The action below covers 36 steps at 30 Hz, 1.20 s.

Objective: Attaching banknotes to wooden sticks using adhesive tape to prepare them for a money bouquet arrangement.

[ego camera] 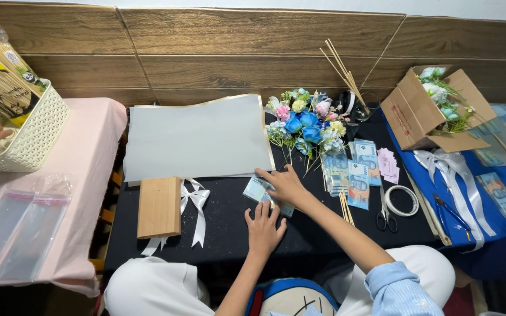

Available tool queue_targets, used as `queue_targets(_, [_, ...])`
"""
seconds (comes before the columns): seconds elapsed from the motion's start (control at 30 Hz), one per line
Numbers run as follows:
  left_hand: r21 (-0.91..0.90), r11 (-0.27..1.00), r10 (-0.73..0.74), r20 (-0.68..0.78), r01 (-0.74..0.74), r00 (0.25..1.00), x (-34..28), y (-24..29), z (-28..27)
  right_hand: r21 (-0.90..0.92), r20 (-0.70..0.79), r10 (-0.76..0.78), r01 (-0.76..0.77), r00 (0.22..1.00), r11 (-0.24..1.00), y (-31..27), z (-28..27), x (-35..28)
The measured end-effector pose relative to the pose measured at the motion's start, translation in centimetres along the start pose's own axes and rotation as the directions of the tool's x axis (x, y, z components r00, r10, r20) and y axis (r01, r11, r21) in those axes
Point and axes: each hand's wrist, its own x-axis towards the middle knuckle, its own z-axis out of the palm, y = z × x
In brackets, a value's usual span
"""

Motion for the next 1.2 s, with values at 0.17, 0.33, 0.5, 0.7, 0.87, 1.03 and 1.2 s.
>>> queue_targets(0.17, [0.000, 1.000, 0.003, 0.002, -0.003, 1.000, 0.0, 0.0, 0.2, 0.062, 0.014, 0.016, -0.017, 1.000, 0.998, -0.1, -1.1, -0.5])
queue_targets(0.33, [-0.007, 1.000, 0.013, 0.002, -0.013, 1.000, -0.2, 0.1, 0.1, 0.017, 0.044, 0.023, -0.024, 0.999, 1.000, -0.4, -0.9, -0.2])
queue_targets(0.5, [0.002, 1.000, 0.002, 0.016, -0.002, 1.000, -0.2, 0.0, 0.4, 0.065, 0.089, 0.092, -0.098, 0.992, 0.993, -0.7, -1.4, 0.2])
queue_targets(0.7, [0.022, 1.000, 0.019, -0.013, -0.019, 1.000, -0.1, 0.0, -0.2, 0.295, 0.079, 0.115, -0.133, 0.990, 0.946, -1.0, -5.4, -1.8])
queue_targets(0.87, [0.004, 0.999, 0.031, 0.003, -0.031, 0.999, 0.1, 0.1, -1.7, 0.730, -0.064, 0.425, -0.248, 0.903, 0.637, 4.9, -5.8, -6.1])
queue_targets(1.03, [-0.014, 0.999, 0.035, 0.020, -0.035, 0.999, -0.1, 0.0, -0.9, 0.824, -0.163, 0.759, -0.336, 0.630, 0.456, 13.9, -7.8, -10.2])
queue_targets(1.2, [0.017, 0.997, 0.077, -0.089, -0.076, 0.993, 0.0, -0.1, -0.5, 0.734, -0.215, 0.828, -0.473, 0.519, 0.487, 24.6, -6.3, -8.2])
